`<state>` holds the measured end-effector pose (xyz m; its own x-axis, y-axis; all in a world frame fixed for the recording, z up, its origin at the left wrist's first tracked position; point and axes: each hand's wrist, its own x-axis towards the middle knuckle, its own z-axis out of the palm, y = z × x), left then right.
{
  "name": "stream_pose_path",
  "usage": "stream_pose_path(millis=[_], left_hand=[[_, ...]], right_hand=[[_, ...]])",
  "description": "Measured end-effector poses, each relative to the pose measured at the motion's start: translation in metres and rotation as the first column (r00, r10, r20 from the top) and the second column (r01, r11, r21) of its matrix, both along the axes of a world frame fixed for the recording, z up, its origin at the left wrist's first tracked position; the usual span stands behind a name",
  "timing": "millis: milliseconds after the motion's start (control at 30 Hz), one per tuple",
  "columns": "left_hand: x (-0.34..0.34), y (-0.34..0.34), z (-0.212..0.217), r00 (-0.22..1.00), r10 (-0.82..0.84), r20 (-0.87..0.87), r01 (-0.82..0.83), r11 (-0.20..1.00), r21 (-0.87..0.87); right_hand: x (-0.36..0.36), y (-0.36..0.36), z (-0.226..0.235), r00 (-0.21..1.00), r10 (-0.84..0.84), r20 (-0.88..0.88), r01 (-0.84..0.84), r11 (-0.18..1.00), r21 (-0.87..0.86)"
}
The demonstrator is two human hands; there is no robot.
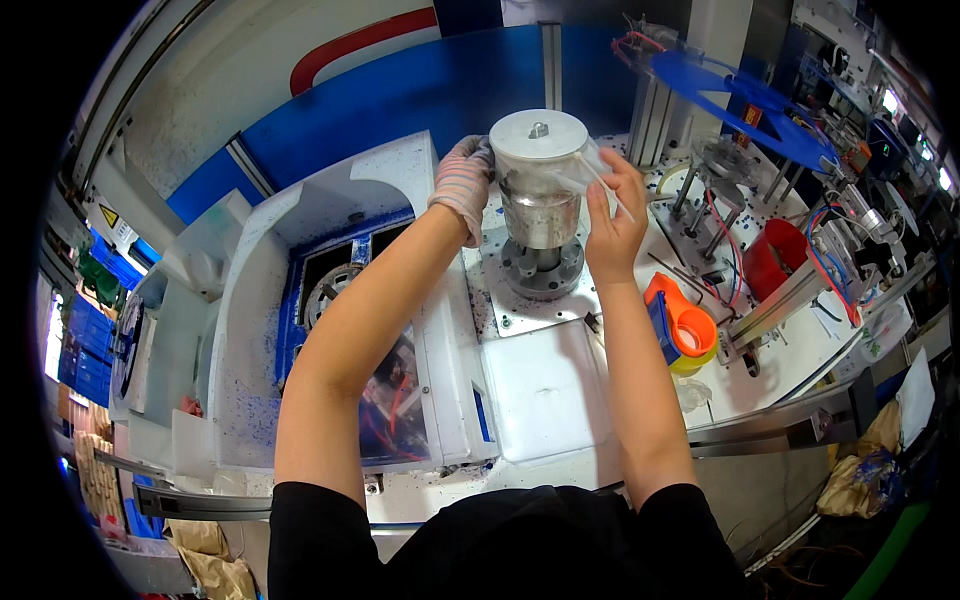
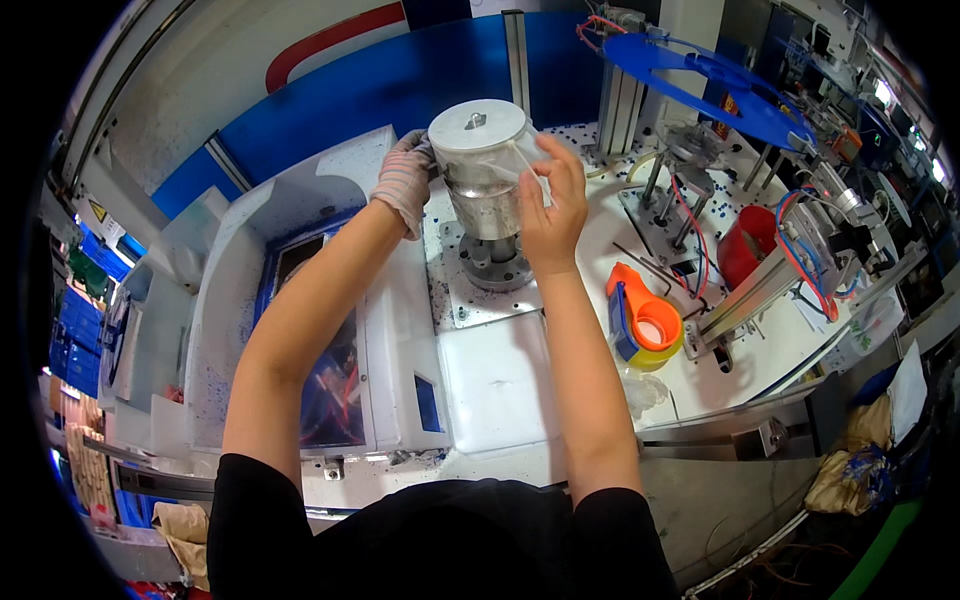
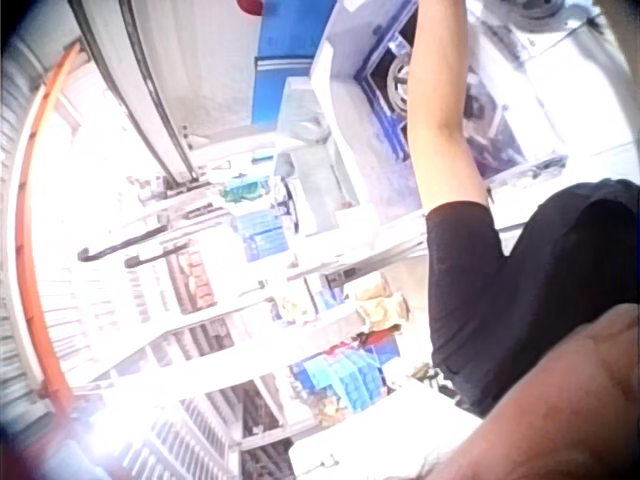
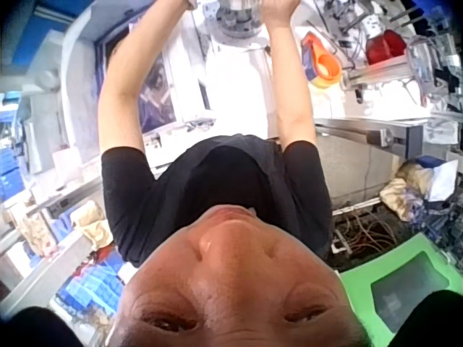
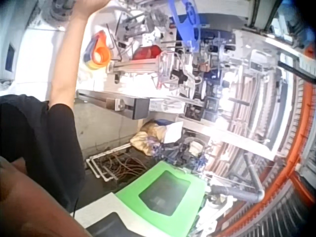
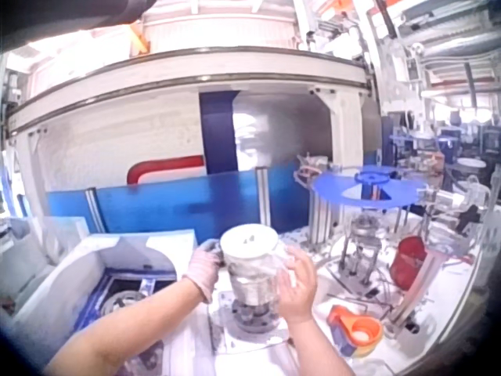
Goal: The person walks through a factory floor and uses a vacuum hose to transfer blue plastic pellets from a large bag into a machine hopper. They then walk to a machine station, remove a white plastic part from a mold, wipe the mold surface with a cloth, and place the part back into the mold cavity.
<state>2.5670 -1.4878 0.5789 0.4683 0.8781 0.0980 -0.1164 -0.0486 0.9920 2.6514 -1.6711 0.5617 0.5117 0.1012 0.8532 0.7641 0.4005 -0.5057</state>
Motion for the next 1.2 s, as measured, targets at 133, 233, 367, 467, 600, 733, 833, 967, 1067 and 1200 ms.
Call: stream_pose_path(millis=[133,233,367,467,600,733,833,967,1067,1200], left_hand=[[0.001,0.006,-0.005,0.999,-0.054,0.010,0.053,0.996,0.065],[0.005,0.018,-0.015,0.998,-0.041,-0.052,0.048,0.991,0.125],[0.013,0.020,-0.024,0.996,-0.049,-0.071,0.062,0.980,0.188],[0.015,0.046,-0.055,0.999,-0.028,0.042,0.008,0.913,0.408],[0.025,0.010,-0.024,0.999,-0.050,-0.020,0.053,0.982,0.180],[0.040,0.035,-0.025,0.985,-0.002,0.174,0.028,0.989,-0.148],[0.040,0.036,-0.013,0.993,0.051,0.110,-0.025,0.974,-0.226],[0.024,0.084,-0.038,0.982,-0.024,0.188,0.097,0.916,-0.389],[-0.044,0.035,0.003,0.998,-0.042,-0.048,0.036,0.992,-0.121],[-0.128,-0.011,0.051,0.997,0.046,0.069,-0.054,0.991,0.123]], right_hand=[[0.005,0.012,-0.007,0.887,0.350,-0.301,-0.335,0.937,0.100],[0.005,0.019,-0.005,0.810,0.428,-0.401,-0.393,0.903,0.172],[0.011,0.033,-0.005,0.717,0.486,-0.500,-0.439,0.872,0.217],[0.006,0.044,-0.005,0.702,0.494,-0.513,-0.434,0.868,0.242],[0.017,0.048,-0.017,0.709,0.385,-0.592,-0.290,0.923,0.253],[0.005,0.049,-0.011,0.780,0.150,-0.608,-0.105,0.988,0.109],[-0.006,0.034,-0.013,0.953,-0.211,-0.215,0.216,0.976,-0.003],[-0.012,0.027,-0.013,0.945,-0.326,-0.030,0.318,0.935,-0.155],[-0.012,-0.025,-0.020,0.915,-0.403,0.025,0.400,0.896,-0.194],[-0.026,-0.128,-0.043,0.854,-0.452,0.258,0.512,0.642,-0.571]])
